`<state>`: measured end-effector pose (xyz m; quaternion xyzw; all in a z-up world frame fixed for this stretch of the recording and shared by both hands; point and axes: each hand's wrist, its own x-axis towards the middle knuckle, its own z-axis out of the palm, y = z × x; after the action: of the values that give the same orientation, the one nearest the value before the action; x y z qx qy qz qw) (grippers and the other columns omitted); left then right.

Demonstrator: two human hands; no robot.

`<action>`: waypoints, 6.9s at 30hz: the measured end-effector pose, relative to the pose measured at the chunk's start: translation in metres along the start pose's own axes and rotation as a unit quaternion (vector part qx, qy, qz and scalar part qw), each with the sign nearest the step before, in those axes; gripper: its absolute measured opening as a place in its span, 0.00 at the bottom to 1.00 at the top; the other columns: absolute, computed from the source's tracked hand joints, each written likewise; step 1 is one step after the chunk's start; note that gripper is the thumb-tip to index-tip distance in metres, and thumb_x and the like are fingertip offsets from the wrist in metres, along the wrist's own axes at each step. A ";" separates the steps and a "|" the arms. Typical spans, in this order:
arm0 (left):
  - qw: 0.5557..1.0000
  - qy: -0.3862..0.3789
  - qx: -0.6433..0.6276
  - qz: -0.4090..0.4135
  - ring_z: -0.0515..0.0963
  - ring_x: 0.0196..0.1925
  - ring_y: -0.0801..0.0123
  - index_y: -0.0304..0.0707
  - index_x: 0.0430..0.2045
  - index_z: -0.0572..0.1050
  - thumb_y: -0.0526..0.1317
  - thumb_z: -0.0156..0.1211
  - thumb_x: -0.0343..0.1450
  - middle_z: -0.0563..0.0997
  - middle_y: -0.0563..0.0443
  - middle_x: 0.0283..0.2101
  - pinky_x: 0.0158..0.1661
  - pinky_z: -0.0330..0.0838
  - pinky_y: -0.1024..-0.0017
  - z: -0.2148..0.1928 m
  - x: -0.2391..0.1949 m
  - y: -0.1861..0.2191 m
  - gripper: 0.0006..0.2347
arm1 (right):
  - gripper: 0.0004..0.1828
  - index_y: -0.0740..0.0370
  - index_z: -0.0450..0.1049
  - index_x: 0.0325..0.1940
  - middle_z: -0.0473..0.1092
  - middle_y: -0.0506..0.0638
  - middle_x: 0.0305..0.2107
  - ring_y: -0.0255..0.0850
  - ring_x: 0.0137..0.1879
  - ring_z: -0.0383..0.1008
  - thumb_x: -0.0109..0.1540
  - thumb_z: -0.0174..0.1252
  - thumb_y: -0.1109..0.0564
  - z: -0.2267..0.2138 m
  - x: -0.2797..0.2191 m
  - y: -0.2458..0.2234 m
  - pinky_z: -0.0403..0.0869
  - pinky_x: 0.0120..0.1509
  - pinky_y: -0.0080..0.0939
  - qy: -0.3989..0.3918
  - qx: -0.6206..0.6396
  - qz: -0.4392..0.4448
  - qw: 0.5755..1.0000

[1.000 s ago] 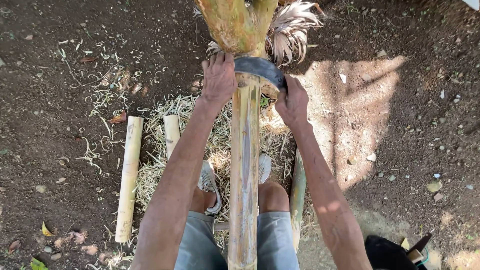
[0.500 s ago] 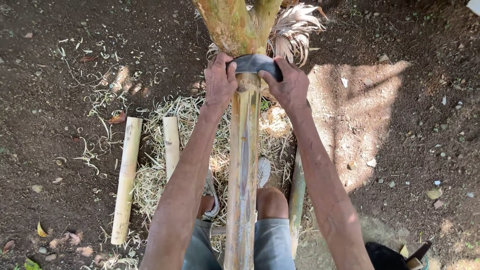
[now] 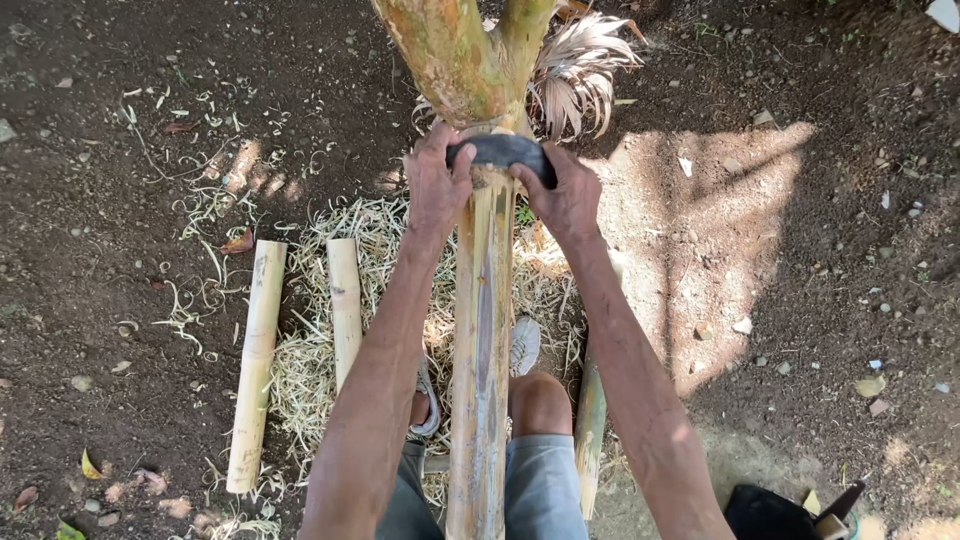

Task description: Scraping the outer bark from a piece of bamboo using a curved blade.

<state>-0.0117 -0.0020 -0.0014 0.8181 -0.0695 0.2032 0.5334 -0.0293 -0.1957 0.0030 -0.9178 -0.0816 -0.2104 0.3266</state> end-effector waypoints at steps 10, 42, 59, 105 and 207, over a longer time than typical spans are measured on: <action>0.996 0.018 0.023 -0.084 0.83 0.30 0.63 0.31 0.31 0.72 0.30 0.63 0.69 0.81 0.46 0.29 0.31 0.76 0.63 0.007 0.011 0.003 0.04 | 0.21 0.62 0.78 0.43 0.77 0.52 0.26 0.38 0.26 0.76 0.59 0.74 0.44 0.001 0.030 0.016 0.75 0.31 0.41 -0.016 0.016 -0.095 0.995; 0.987 -0.006 -0.067 -0.144 0.79 0.18 0.71 0.34 0.31 0.75 0.30 0.57 0.70 0.82 0.44 0.28 0.13 0.72 0.74 0.008 0.001 0.000 0.01 | 0.22 0.64 0.79 0.49 0.76 0.52 0.22 0.39 0.19 0.74 0.60 0.69 0.46 -0.001 0.005 0.014 0.72 0.23 0.42 -0.124 0.025 0.051 0.991; 0.997 -0.035 0.031 -0.058 0.84 0.33 0.62 0.34 0.33 0.74 0.32 0.62 0.72 0.82 0.42 0.34 0.34 0.80 0.63 0.009 0.005 -0.035 0.03 | 0.20 0.60 0.78 0.46 0.75 0.50 0.22 0.39 0.22 0.73 0.59 0.72 0.45 -0.008 0.024 -0.002 0.72 0.26 0.41 -0.070 -0.051 0.017 0.996; 0.996 -0.023 -0.060 -0.053 0.83 0.35 0.64 0.32 0.28 0.72 0.31 0.64 0.70 0.81 0.43 0.31 0.35 0.79 0.64 0.002 0.011 -0.038 0.05 | 0.20 0.61 0.78 0.41 0.77 0.55 0.24 0.48 0.27 0.79 0.58 0.73 0.45 -0.015 0.018 -0.032 0.76 0.32 0.48 -0.054 -0.101 -0.016 0.993; 0.992 0.021 0.094 0.086 0.71 0.59 0.40 0.24 0.58 0.65 0.34 0.55 0.75 0.72 0.28 0.56 0.62 0.64 0.50 -0.079 -0.121 0.112 0.18 | 0.25 0.63 0.80 0.43 0.73 0.48 0.18 0.37 0.20 0.69 0.59 0.69 0.39 -0.004 -0.039 -0.003 0.69 0.24 0.42 -0.044 0.031 0.175 0.983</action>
<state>-0.1787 0.0090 0.0719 0.8511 -0.1087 0.2712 0.4362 -0.0664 -0.1965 -0.0094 -0.9158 0.0598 -0.1070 0.3825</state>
